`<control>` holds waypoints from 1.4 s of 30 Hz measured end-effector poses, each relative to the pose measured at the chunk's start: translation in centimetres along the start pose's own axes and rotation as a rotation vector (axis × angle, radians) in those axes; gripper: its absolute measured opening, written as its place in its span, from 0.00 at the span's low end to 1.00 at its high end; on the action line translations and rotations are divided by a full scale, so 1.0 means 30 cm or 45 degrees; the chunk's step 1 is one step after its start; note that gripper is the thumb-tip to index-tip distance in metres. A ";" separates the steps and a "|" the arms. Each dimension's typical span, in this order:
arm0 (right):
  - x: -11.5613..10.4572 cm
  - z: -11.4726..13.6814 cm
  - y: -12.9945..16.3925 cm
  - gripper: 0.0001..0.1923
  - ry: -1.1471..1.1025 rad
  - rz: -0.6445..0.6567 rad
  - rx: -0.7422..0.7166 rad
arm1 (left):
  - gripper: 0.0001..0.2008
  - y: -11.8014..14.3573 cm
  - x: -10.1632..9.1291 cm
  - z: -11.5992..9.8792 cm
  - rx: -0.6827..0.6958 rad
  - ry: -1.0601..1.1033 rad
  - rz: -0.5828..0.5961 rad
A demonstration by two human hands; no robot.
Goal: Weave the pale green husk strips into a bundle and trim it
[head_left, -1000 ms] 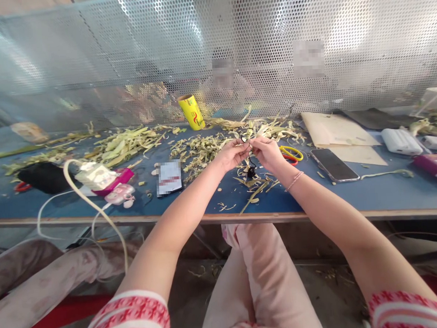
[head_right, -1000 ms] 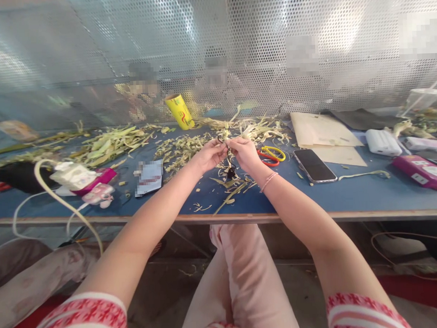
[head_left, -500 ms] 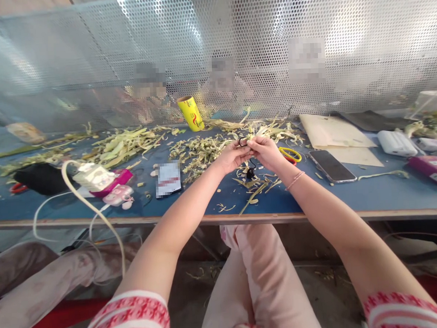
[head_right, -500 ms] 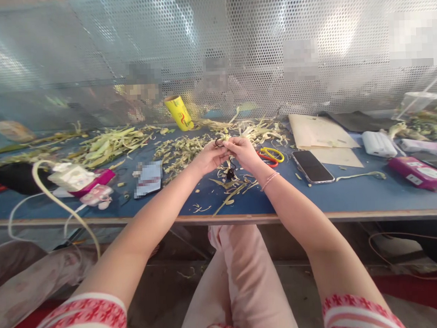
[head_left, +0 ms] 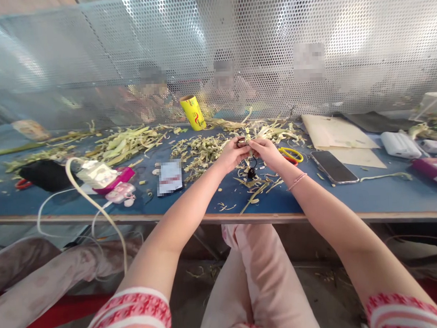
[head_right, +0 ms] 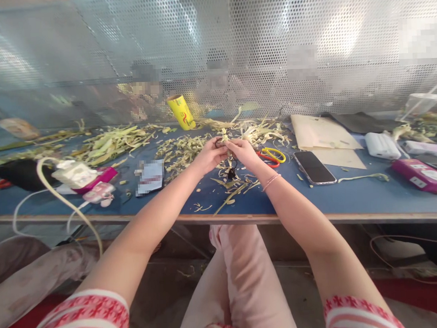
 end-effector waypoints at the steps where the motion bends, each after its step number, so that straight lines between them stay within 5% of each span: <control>1: -0.004 0.001 -0.004 0.22 0.072 -0.033 -0.056 | 0.17 -0.001 0.000 -0.001 0.011 -0.014 0.004; 4: -0.029 0.003 -0.016 0.19 0.222 -0.180 -0.153 | 0.13 -0.016 -0.010 0.001 0.057 -0.099 -0.045; 9: -0.077 0.003 -0.027 0.18 0.219 -0.307 -0.062 | 0.03 -0.067 -0.095 -0.001 0.189 -0.348 -0.368; 12: -0.090 0.000 -0.029 0.18 0.156 -0.335 0.028 | 0.07 -0.081 -0.143 -0.011 0.213 -0.847 -0.478; 16: -0.079 -0.014 -0.032 0.20 0.097 -0.245 0.055 | 0.12 -0.056 -0.121 -0.016 0.247 -1.635 -0.265; 19: -0.066 -0.031 -0.034 0.22 0.132 -0.148 0.045 | 0.12 -0.025 -0.071 -0.022 0.435 -1.830 -0.210; 26: -0.061 -0.039 -0.031 0.21 0.227 -0.071 0.004 | 0.13 -0.024 -0.030 -0.013 0.717 -1.438 -0.173; 34: -0.048 -0.047 -0.027 0.21 0.343 -0.027 -0.059 | 0.16 -0.049 -0.034 0.029 0.347 -0.584 -0.093; 42: -0.050 -0.035 -0.019 0.19 0.719 -0.060 -0.176 | 0.16 -0.051 -0.034 0.023 0.270 -0.377 -0.165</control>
Point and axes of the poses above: each hand's wrist, its own y-axis away from the middle knuckle, its own x-axis out of the palm, z = x × y, the point moved 2 cm from there along -y, towards the middle knuckle, and after that the axes turned 4 degrees about -z, right-handed, at the moved point
